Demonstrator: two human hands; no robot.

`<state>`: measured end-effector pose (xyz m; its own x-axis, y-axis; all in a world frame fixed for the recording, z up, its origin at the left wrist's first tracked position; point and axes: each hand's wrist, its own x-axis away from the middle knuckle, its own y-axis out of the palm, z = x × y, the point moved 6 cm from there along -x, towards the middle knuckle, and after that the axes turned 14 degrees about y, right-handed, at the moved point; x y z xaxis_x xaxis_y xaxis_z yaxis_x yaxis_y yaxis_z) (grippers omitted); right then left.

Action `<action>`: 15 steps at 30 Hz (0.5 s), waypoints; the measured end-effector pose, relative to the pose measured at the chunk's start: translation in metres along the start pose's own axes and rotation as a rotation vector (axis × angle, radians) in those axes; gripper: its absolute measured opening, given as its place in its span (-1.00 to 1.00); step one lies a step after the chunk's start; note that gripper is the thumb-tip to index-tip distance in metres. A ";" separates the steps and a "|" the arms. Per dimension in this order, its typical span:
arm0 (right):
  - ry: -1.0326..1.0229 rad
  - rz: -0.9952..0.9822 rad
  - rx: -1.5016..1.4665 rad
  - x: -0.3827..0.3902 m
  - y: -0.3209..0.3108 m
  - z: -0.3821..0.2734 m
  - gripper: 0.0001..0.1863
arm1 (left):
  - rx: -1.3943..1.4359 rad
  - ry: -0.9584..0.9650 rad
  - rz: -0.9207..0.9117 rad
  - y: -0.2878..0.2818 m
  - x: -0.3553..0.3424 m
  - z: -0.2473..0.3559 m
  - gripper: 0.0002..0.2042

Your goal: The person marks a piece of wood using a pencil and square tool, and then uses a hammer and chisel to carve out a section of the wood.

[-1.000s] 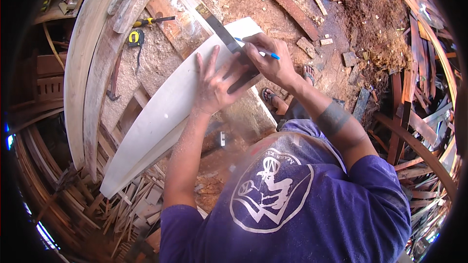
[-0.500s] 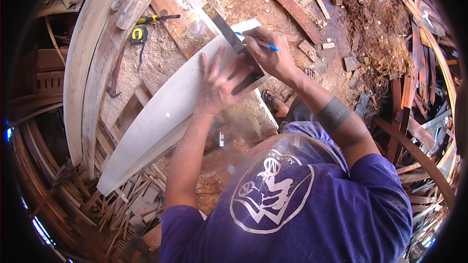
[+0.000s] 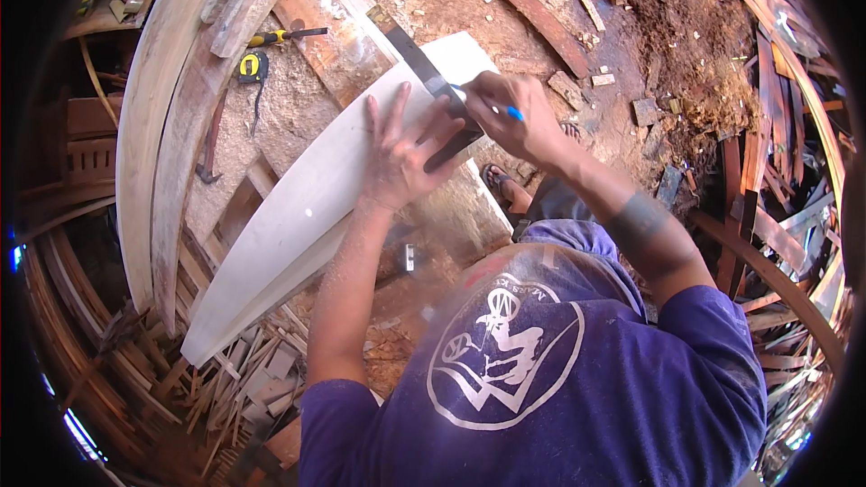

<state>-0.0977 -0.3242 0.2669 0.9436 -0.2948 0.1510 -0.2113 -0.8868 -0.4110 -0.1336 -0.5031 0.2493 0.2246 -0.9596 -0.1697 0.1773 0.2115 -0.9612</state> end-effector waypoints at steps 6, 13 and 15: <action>0.120 -0.105 0.114 0.062 -0.025 0.014 -0.88 | 0.028 0.007 0.025 0.005 0.004 0.000 -0.47; 0.104 -0.007 -0.120 0.028 -0.011 0.016 -0.75 | 0.005 0.013 0.006 0.001 0.000 0.003 -0.49; 0.061 0.001 -0.110 0.019 -0.004 0.010 -0.75 | -0.004 0.011 0.002 0.001 -0.001 0.002 -0.50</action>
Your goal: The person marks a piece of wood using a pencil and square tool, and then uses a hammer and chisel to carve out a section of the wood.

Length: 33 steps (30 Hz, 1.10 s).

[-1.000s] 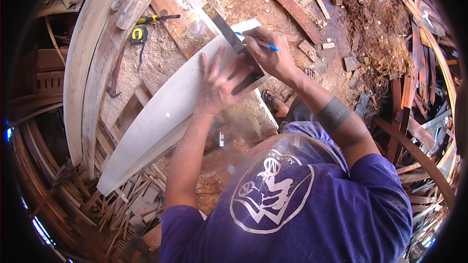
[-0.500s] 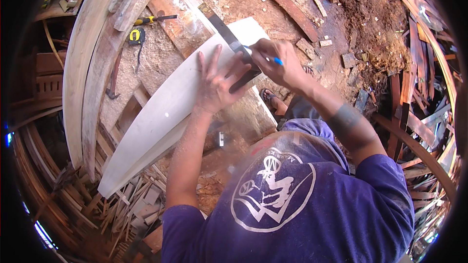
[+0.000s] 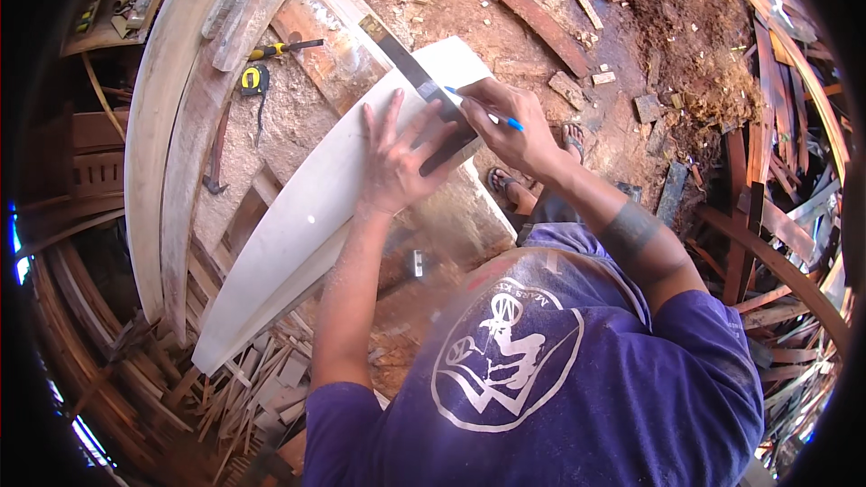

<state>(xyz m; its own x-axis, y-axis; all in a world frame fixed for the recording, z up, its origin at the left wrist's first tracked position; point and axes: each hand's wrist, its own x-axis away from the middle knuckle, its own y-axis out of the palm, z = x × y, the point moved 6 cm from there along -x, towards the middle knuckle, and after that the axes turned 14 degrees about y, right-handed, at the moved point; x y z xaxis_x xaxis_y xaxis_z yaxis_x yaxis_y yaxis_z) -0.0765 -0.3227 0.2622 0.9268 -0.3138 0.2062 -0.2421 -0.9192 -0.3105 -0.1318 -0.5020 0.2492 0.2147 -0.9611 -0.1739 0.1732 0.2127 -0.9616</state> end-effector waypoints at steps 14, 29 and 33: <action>-0.083 0.149 0.056 -0.060 0.028 -0.008 -0.78 | -0.016 0.006 0.005 -0.003 -0.004 0.000 -0.46; 0.240 0.120 0.169 0.087 -0.078 0.015 -0.76 | -0.021 -0.027 0.069 -0.006 -0.001 0.021 -0.47; 0.341 0.096 0.197 0.099 -0.092 0.035 -0.65 | 0.015 -0.198 0.135 -0.006 0.002 0.050 -0.58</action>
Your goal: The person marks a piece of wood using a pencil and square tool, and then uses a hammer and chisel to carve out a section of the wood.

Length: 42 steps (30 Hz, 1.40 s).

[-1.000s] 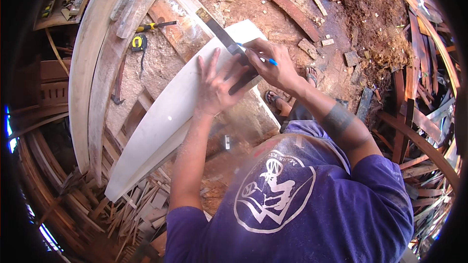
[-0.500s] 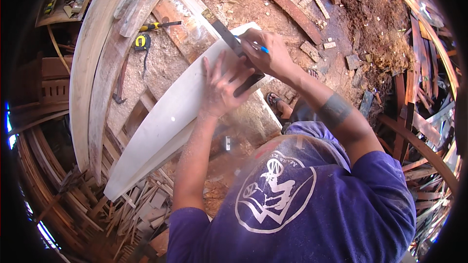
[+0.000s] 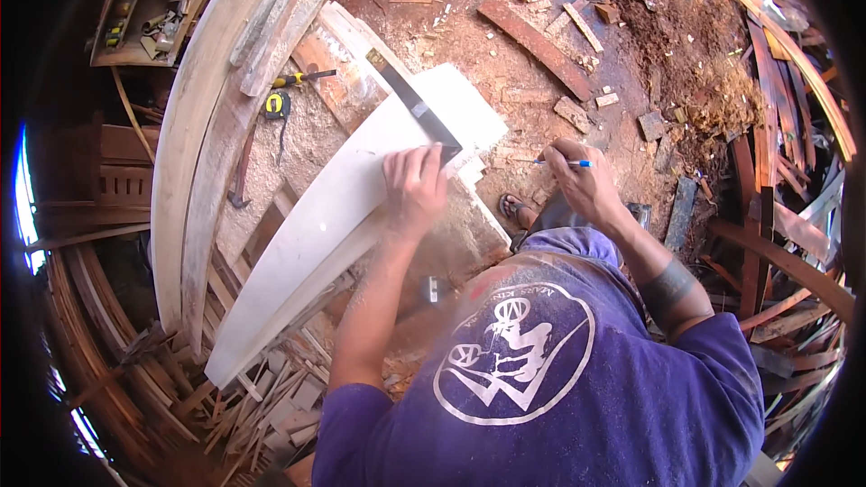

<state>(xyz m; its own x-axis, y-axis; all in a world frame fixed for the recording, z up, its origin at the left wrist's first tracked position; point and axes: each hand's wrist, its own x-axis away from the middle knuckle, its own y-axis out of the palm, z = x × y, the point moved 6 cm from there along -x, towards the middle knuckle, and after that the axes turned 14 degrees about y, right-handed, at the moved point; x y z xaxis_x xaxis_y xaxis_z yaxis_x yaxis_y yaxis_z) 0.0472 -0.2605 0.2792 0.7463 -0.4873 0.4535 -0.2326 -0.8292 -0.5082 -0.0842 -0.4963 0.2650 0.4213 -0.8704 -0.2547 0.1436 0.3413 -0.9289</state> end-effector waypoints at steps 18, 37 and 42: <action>-0.179 -0.086 0.211 -0.048 -0.037 -0.052 -0.61 | 1.047 -1.077 0.804 -0.042 0.098 0.043 -0.79; -0.525 -1.226 0.644 -0.241 0.050 -0.087 -0.79 | 0.402 -1.349 0.709 -0.011 -0.046 0.019 -0.78; -0.385 -1.464 0.509 -0.254 0.069 -0.075 -0.75 | 0.285 -1.276 0.582 -0.018 -0.063 -0.003 -0.71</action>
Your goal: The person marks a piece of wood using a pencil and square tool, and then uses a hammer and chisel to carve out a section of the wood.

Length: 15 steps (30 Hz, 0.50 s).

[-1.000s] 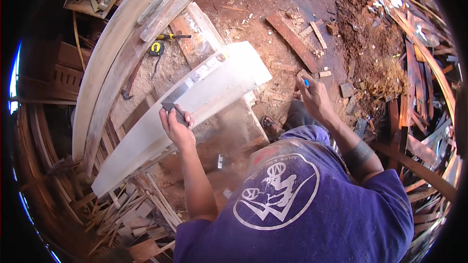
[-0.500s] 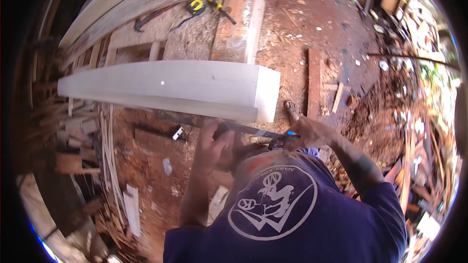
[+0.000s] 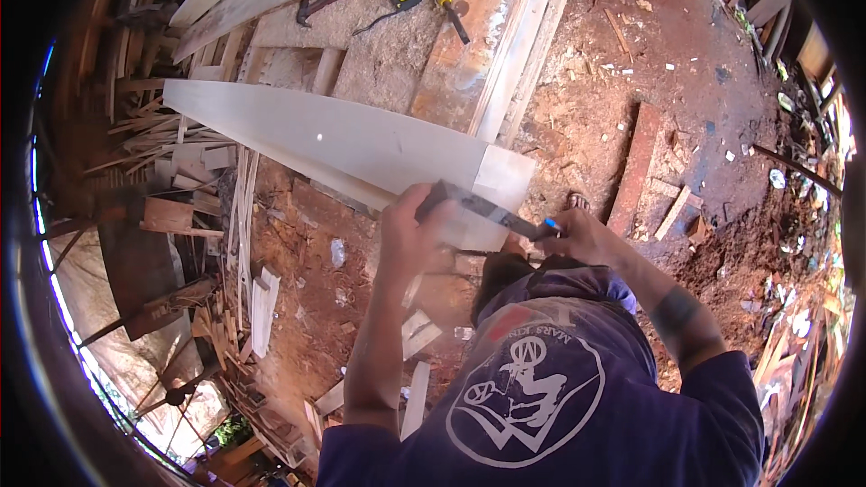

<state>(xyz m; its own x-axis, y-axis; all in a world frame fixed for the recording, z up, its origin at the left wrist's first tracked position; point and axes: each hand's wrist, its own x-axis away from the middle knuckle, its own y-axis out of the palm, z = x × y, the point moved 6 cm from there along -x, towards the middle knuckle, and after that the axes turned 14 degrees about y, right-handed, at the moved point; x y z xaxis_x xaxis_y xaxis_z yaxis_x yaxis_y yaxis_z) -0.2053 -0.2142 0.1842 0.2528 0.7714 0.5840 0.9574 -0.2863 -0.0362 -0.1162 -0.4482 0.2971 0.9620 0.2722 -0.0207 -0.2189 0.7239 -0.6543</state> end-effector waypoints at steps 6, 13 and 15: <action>0.095 0.331 0.117 -0.024 -0.010 0.030 -0.65 | -0.226 0.176 0.203 0.029 -0.010 -0.026 -0.67; 0.012 0.457 0.235 -0.034 -0.014 0.027 -0.67 | -0.455 0.204 0.315 0.055 0.012 -0.024 -0.62; -0.146 0.500 0.283 -0.035 -0.013 0.018 -0.71 | -0.499 0.216 0.370 0.055 0.013 -0.022 -0.62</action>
<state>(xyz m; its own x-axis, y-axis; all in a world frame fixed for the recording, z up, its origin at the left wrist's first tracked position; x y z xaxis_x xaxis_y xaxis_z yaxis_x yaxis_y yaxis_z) -0.2239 -0.2271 0.1497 0.6803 0.6576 0.3238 0.7119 -0.4877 -0.5052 -0.1123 -0.4188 0.2446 0.8604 0.2753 -0.4288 -0.4895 0.2124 -0.8458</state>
